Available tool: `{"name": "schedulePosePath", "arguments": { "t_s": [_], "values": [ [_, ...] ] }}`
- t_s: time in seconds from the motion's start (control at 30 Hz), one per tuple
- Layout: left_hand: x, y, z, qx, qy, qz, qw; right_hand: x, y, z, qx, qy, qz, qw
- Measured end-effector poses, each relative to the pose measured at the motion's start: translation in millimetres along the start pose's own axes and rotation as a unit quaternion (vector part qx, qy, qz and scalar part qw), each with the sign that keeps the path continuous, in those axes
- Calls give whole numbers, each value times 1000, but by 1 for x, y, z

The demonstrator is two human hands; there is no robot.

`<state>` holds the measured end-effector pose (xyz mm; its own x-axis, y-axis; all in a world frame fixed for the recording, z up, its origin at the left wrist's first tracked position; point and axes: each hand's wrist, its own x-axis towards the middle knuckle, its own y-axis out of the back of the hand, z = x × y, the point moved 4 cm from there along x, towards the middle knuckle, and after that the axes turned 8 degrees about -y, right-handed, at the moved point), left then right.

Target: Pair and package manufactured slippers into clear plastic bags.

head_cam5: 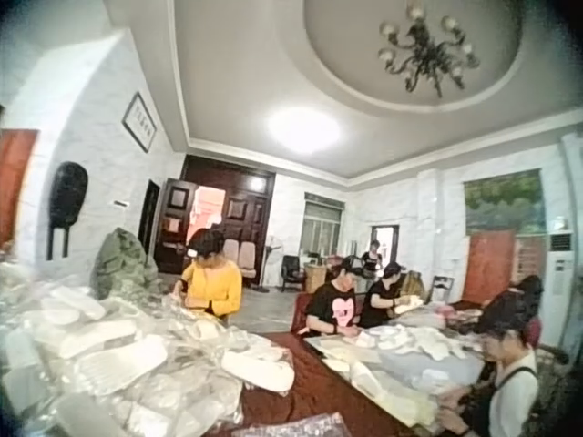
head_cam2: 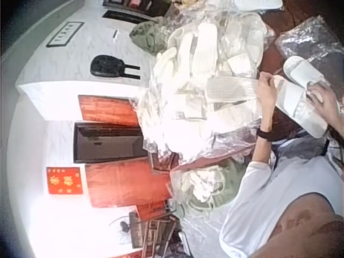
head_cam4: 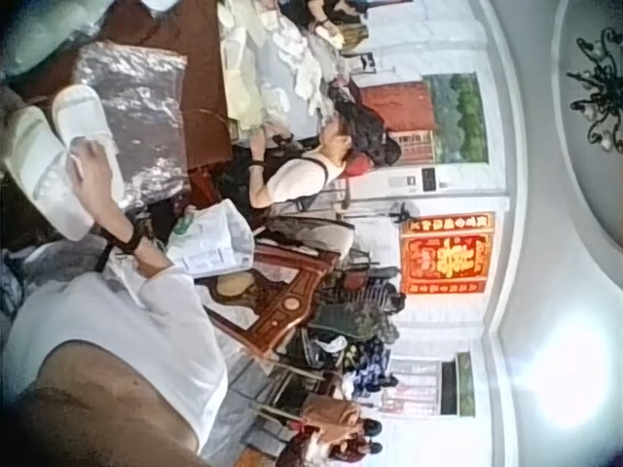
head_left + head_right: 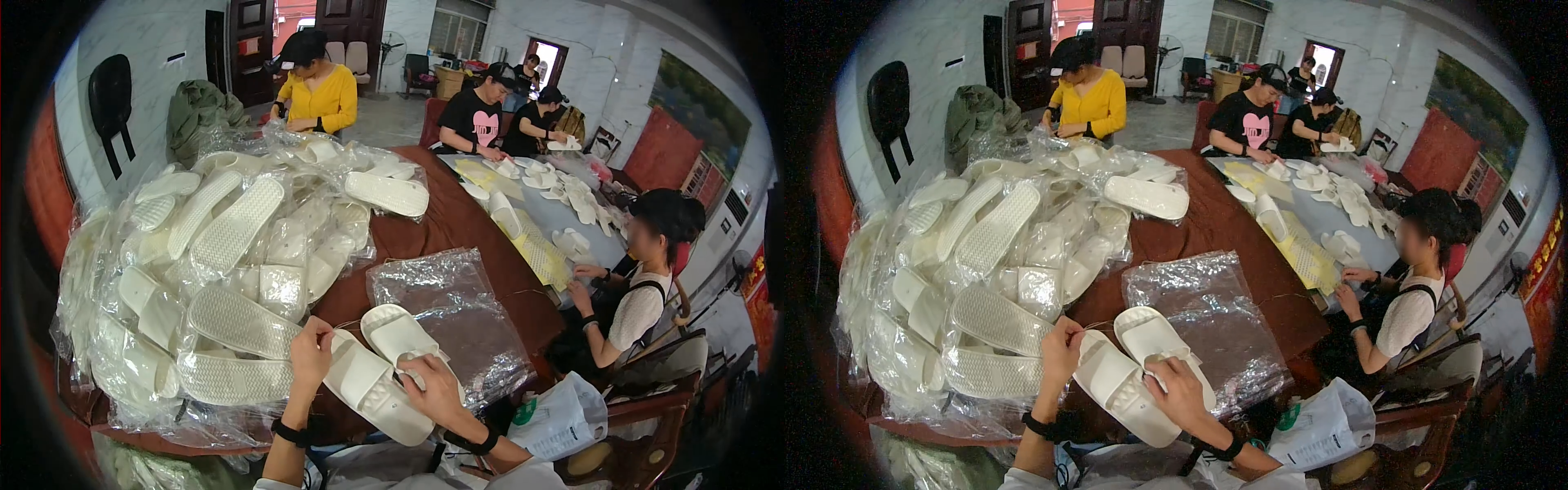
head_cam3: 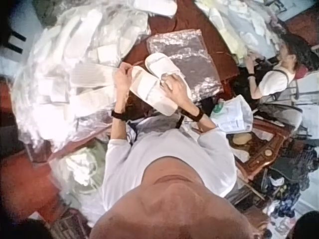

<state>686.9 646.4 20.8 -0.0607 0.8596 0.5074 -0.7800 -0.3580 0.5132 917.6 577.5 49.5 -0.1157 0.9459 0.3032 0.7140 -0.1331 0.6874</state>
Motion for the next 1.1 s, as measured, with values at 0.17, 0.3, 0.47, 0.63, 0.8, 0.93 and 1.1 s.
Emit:
{"name": "schedulePosePath", "arguments": {
  "t_s": [0.17,0.3,0.47,0.63,0.8,0.93,1.1],
  "values": [
    [-8,6,20,-63,-1,17,998,28,0,-35,39,64,-24,997],
    [-7,-6,35,-143,20,31,989,48,-14,-37,78,63,-27,995],
    [-17,-9,26,-205,47,26,977,64,-40,-39,86,101,-63,989],
    [-18,-5,29,-189,53,16,980,66,-46,-36,97,96,-60,989],
    [-21,-9,31,-130,8,-4,991,65,-47,-31,78,97,-63,990],
    [-20,-9,39,-89,-29,1,996,65,-47,-26,80,91,-62,991],
    [-22,-13,32,-69,-55,13,996,65,-47,-20,105,92,-51,989]
  ]
}}
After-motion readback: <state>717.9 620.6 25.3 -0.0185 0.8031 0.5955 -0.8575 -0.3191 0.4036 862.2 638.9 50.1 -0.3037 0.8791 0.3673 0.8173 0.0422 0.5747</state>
